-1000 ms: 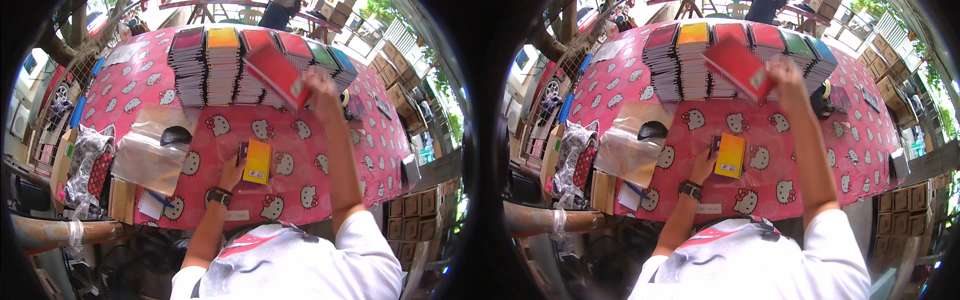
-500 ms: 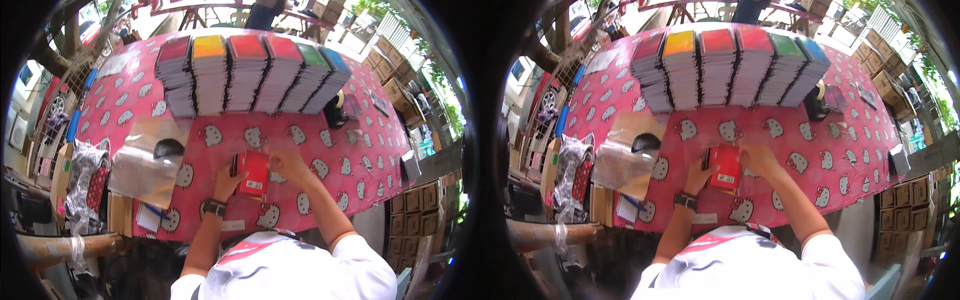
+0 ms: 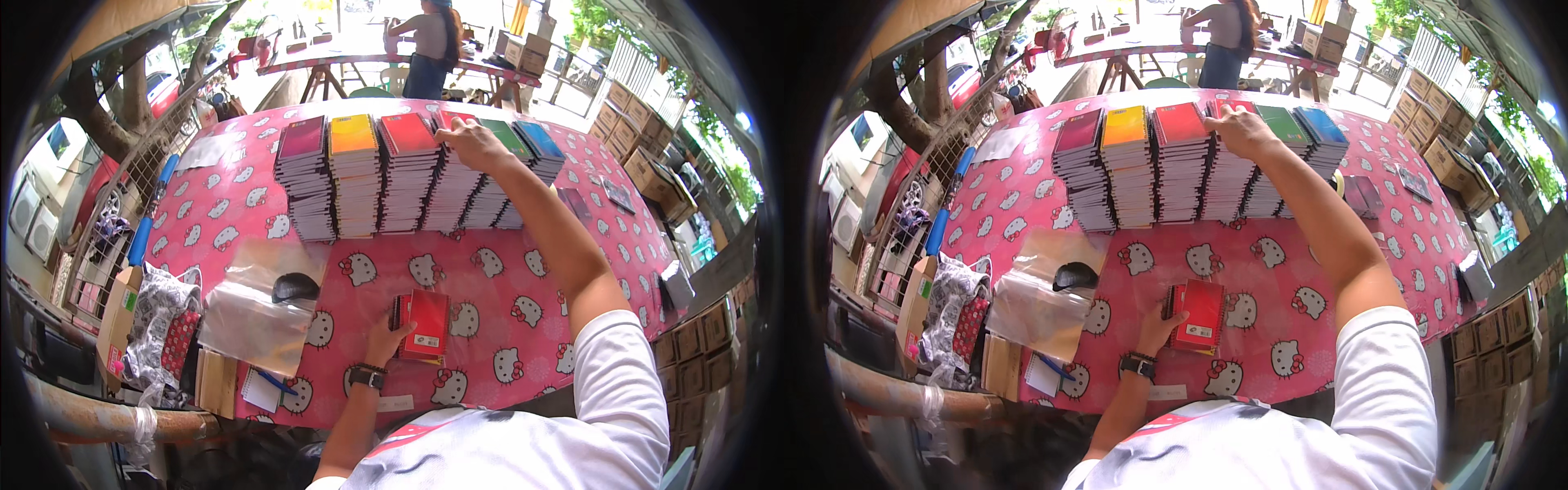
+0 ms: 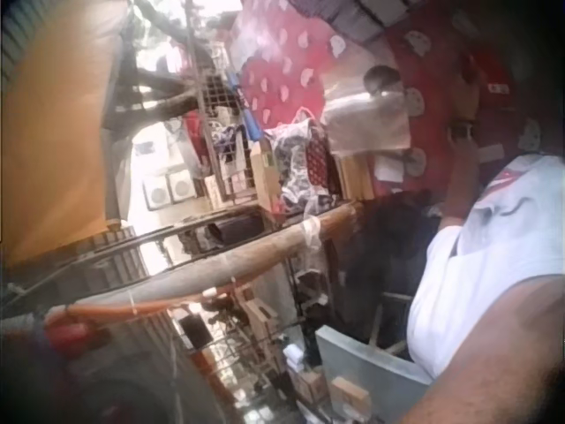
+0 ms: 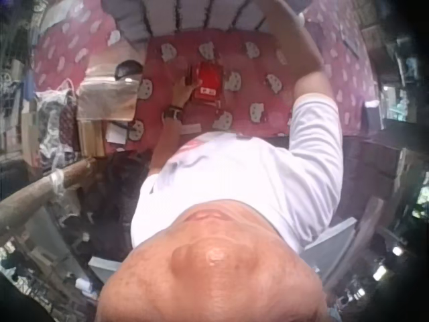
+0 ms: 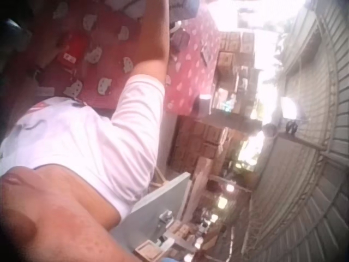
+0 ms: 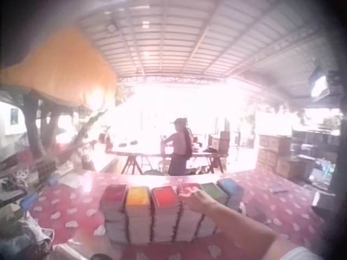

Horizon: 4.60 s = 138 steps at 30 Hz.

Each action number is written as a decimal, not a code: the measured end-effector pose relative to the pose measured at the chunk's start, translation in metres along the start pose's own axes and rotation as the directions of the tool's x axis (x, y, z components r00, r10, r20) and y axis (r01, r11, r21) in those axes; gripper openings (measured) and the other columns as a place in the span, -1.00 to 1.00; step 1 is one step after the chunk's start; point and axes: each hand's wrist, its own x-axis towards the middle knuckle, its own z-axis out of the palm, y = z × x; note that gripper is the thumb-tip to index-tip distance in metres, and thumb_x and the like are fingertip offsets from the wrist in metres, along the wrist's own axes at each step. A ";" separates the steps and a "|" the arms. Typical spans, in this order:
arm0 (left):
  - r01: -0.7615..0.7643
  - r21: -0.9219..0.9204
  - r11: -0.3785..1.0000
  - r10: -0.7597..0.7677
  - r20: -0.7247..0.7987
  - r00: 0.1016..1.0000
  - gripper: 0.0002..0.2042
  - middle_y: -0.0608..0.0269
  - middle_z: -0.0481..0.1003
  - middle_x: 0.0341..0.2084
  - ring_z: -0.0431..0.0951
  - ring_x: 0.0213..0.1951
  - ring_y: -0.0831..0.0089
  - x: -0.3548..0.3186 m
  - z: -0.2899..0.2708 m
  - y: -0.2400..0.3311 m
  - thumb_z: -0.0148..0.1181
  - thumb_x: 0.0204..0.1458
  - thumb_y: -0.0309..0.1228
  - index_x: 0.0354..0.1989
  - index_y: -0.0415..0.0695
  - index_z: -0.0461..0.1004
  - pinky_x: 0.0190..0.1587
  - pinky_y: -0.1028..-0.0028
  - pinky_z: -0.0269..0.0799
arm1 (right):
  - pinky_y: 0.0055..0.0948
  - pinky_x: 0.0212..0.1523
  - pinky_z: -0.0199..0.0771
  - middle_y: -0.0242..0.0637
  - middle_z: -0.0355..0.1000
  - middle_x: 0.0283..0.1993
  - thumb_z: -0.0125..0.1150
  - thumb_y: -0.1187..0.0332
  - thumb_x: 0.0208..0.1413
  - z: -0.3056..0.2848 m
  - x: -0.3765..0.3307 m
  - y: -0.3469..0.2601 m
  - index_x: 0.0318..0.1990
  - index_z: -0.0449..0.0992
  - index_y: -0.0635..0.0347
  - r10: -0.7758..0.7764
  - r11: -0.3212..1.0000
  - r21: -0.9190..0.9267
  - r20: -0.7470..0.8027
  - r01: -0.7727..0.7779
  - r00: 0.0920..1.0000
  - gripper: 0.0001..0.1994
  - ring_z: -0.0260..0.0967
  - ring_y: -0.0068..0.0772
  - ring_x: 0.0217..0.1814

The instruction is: The person picks up notebooks of various colors from stacks on a table, places them into a clear plastic bag, and then seals the bag with tape.

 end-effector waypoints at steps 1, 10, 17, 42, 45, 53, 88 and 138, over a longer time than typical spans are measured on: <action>-0.006 0.005 1.000 0.006 0.000 1.000 -0.44 0.05 0.53 -0.34 0.54 -0.27 0.23 0.000 -0.001 0.002 0.27 -0.21 0.00 -0.18 -0.26 0.43 -0.19 0.33 0.40 | -0.25 0.02 0.37 0.06 0.18 0.13 -0.10 0.42 0.10 -0.004 0.002 0.000 -0.03 0.39 -0.16 -0.016 1.000 -0.005 0.038 0.016 0.999 -0.70 0.27 -0.02 0.09; -0.048 -0.032 0.998 0.049 0.024 0.999 -0.47 0.04 0.53 -0.37 0.54 -0.31 0.22 0.001 0.010 0.018 0.24 -0.16 -0.01 -0.19 -0.26 0.43 -0.23 0.34 0.39 | -0.33 -0.35 0.37 -0.10 0.40 -0.36 0.22 0.34 -0.17 0.015 -0.029 0.062 -0.41 0.41 0.21 0.511 0.734 0.676 -0.484 -0.068 0.710 -0.81 0.41 -0.22 -0.36; 0.059 -0.053 0.997 -0.066 -0.153 0.986 -0.53 0.07 0.53 -0.41 0.54 -0.36 0.28 0.006 0.001 -0.013 0.15 -0.06 -0.04 -0.27 -0.31 0.44 -0.29 0.32 0.37 | -0.61 -0.58 0.23 -0.42 0.21 -0.49 0.20 0.52 -0.10 0.047 -0.187 -0.112 -0.40 0.20 0.10 0.653 -0.456 0.890 0.339 -0.006 0.677 -0.76 0.20 -0.61 -0.51; 0.076 -0.245 0.967 -0.065 0.051 0.997 -0.62 0.14 0.56 -0.47 0.57 -0.43 0.44 0.003 0.004 0.001 0.32 -0.17 -0.19 -0.32 -0.28 0.52 -0.40 0.46 0.44 | -0.28 0.10 0.24 -0.02 0.39 -0.03 0.14 -0.03 -0.01 0.036 -0.034 0.110 -0.09 0.44 0.29 0.695 0.700 0.066 0.168 -0.711 0.699 -0.48 0.28 -0.06 0.10; 0.130 -0.213 0.968 -0.115 0.080 0.990 -0.63 0.15 0.56 -0.46 0.57 -0.42 0.45 0.002 0.003 0.006 0.32 -0.17 -0.20 -0.31 -0.28 0.52 -0.39 0.47 0.44 | -0.28 0.05 0.31 0.02 0.38 -0.03 0.18 -0.03 -0.05 0.042 -0.029 0.123 -0.13 0.46 0.37 0.671 0.708 0.068 0.249 -0.703 0.699 -0.44 0.32 -0.08 0.05; 0.092 -0.321 0.943 -0.067 0.086 0.994 -0.61 0.14 0.54 -0.38 0.55 -0.35 0.45 0.003 0.000 0.008 0.31 -0.15 -0.32 -0.20 -0.30 0.43 -0.31 0.47 0.44 | -0.32 -0.15 0.41 -0.12 0.48 -0.24 0.31 -0.07 -0.25 0.027 -0.012 0.134 -0.33 0.53 0.30 0.548 0.766 0.094 0.423 -0.636 0.722 -0.46 0.43 -0.21 -0.21; -0.027 -0.189 0.982 0.012 -0.080 0.997 -0.49 0.02 0.49 -0.45 0.43 -0.39 0.43 0.006 0.003 -0.002 -0.05 0.09 -0.03 -0.31 -0.40 0.39 -0.34 0.34 0.31 | -0.53 -0.32 0.34 -0.29 0.43 -0.39 0.00 0.46 0.09 -0.013 -0.123 0.017 -0.21 0.45 0.22 0.623 0.509 0.860 -0.347 -0.026 0.701 -0.85 0.32 -0.58 -0.34; 0.069 -0.295 0.953 -0.048 0.077 0.996 -0.57 0.18 0.47 -0.33 0.45 -0.28 0.48 0.005 -0.002 0.016 0.12 0.00 -0.13 -0.16 -0.30 0.42 -0.24 0.50 0.32 | -0.36 -0.10 0.40 -0.16 0.45 -0.25 -0.06 0.53 -0.11 0.034 -0.254 -0.087 -0.13 0.42 0.35 -0.066 0.146 0.967 0.220 -0.209 0.973 -0.68 0.42 -0.26 -0.16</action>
